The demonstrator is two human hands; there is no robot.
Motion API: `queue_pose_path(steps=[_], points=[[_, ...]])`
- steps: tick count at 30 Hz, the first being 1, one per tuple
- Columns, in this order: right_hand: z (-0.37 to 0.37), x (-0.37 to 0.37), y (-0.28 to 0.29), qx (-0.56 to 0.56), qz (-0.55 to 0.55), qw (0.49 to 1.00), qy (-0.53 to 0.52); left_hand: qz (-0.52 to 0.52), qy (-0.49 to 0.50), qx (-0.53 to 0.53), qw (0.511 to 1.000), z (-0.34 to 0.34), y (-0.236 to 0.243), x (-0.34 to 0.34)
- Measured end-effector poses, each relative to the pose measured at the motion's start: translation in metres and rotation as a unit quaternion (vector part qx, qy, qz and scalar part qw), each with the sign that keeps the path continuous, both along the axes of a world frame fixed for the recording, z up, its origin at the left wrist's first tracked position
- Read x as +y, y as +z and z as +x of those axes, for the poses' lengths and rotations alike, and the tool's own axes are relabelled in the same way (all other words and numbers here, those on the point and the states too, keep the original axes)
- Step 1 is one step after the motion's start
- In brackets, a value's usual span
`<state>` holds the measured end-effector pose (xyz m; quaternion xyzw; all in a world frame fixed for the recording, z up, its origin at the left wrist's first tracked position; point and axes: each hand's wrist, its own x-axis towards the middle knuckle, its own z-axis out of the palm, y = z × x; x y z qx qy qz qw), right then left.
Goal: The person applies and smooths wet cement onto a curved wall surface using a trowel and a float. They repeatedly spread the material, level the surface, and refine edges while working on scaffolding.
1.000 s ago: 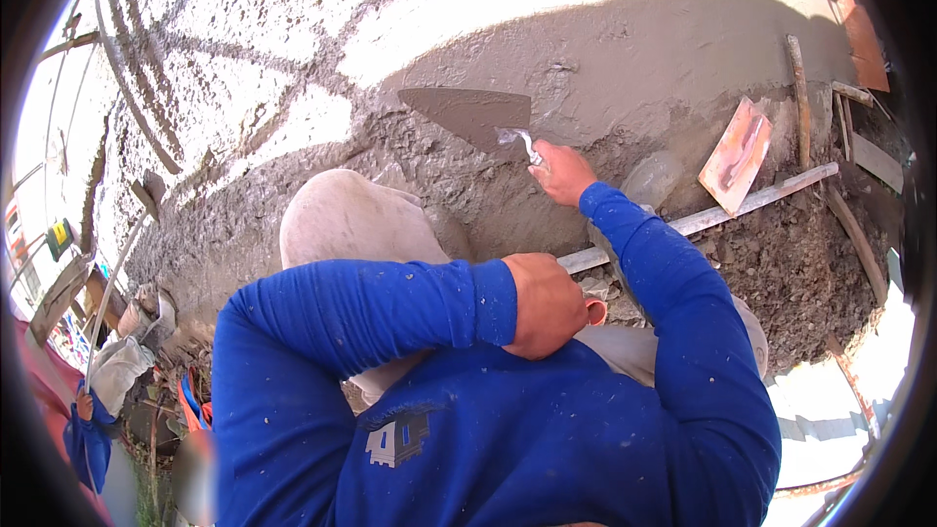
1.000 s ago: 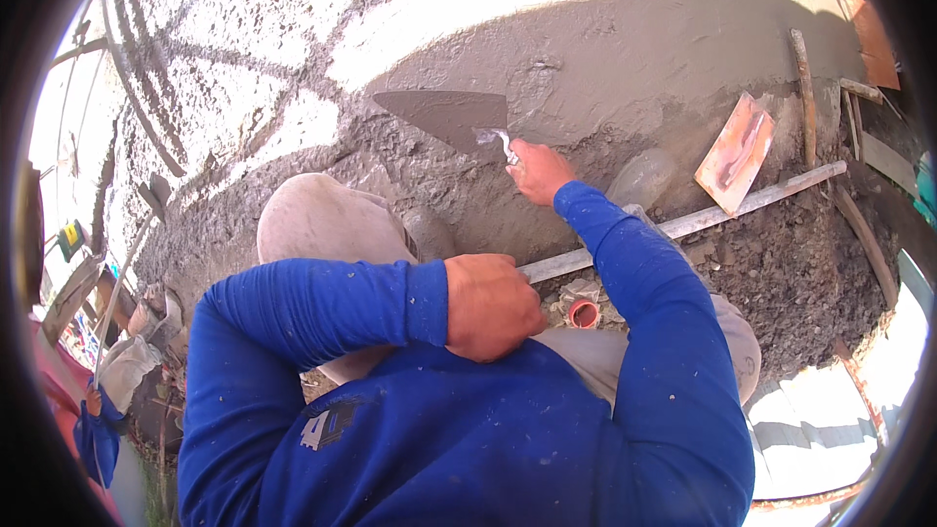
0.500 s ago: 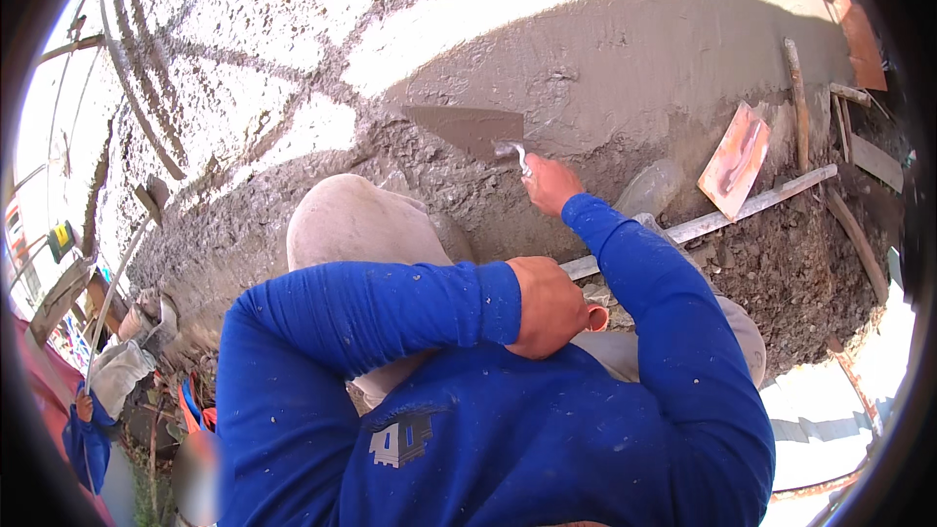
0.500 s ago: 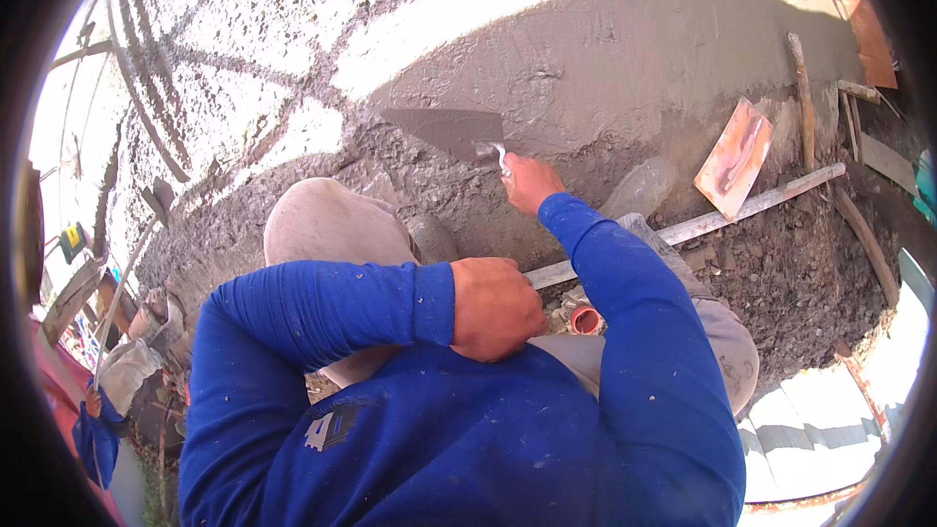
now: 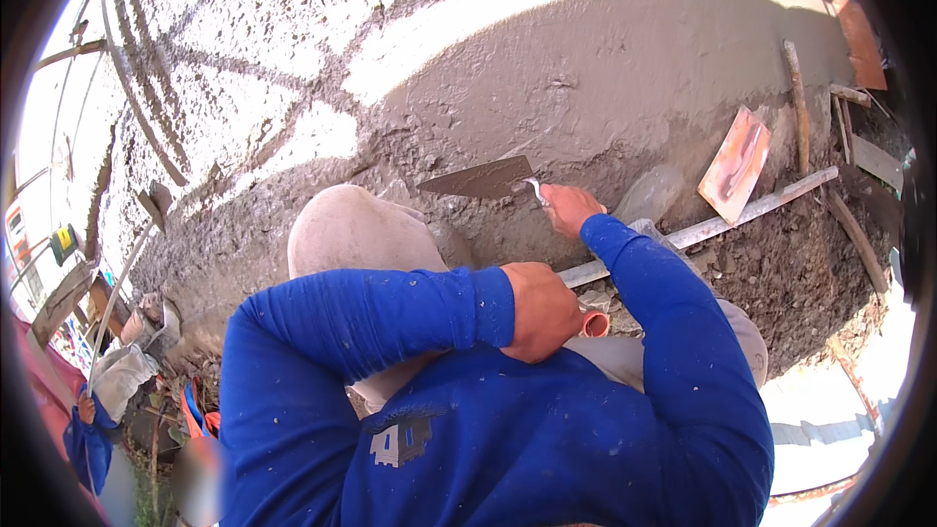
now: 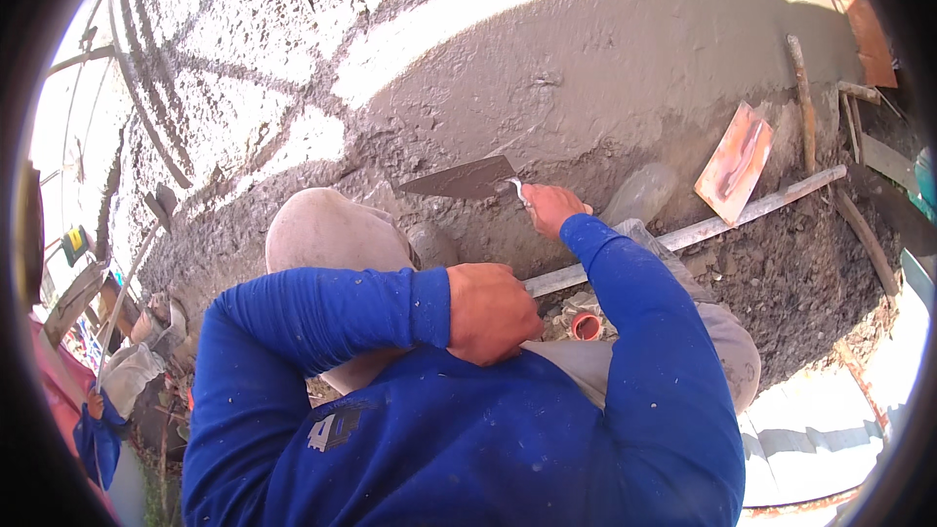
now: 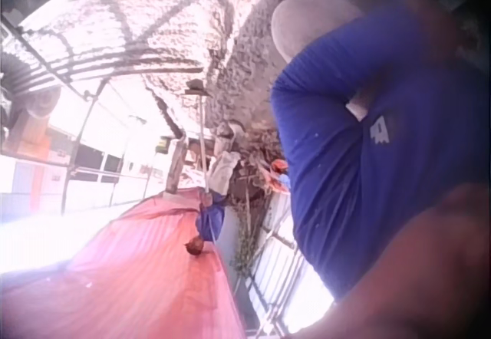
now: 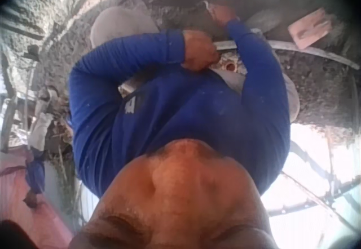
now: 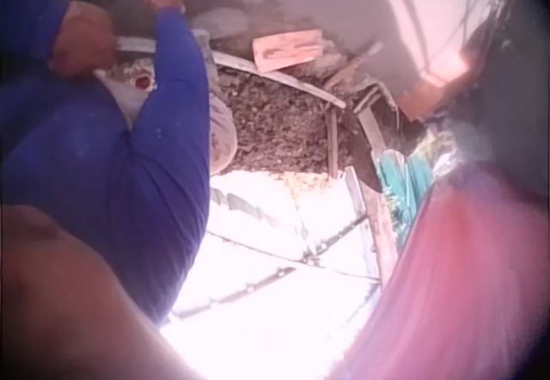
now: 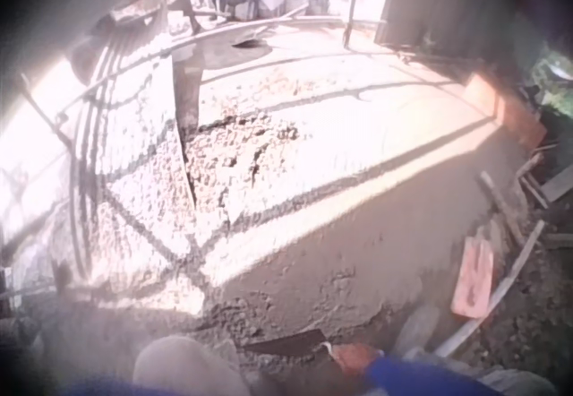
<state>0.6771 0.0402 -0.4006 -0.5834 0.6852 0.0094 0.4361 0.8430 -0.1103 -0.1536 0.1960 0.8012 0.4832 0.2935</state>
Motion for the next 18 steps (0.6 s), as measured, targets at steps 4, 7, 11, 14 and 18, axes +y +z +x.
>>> queue_pose_path(steps=[4, 7, 11, 14, 18], points=[[0.002, -0.026, 0.019, -0.013, -0.056, 0.995, -0.084, 0.006, -0.018, -0.005, 1.000, 0.002, -0.002, 0.003], [0.002, -0.027, 0.017, -0.010, -0.079, 0.990, -0.117, 0.017, -0.007, -0.007, 1.000, -0.003, -0.004, 0.004], [-0.027, 0.020, -0.003, -0.009, 0.031, 0.999, 0.030, 0.001, -0.022, -0.008, 1.000, -0.010, -0.005, 0.000], [-0.032, 0.018, 0.010, -0.034, 0.026, 0.999, 0.019, 0.009, -0.022, -0.017, 1.000, -0.007, -0.007, 0.001], [-0.022, -0.016, 0.005, -0.028, -0.110, 0.983, -0.146, 0.012, -0.020, -0.003, 1.000, -0.012, -0.005, 0.005]])
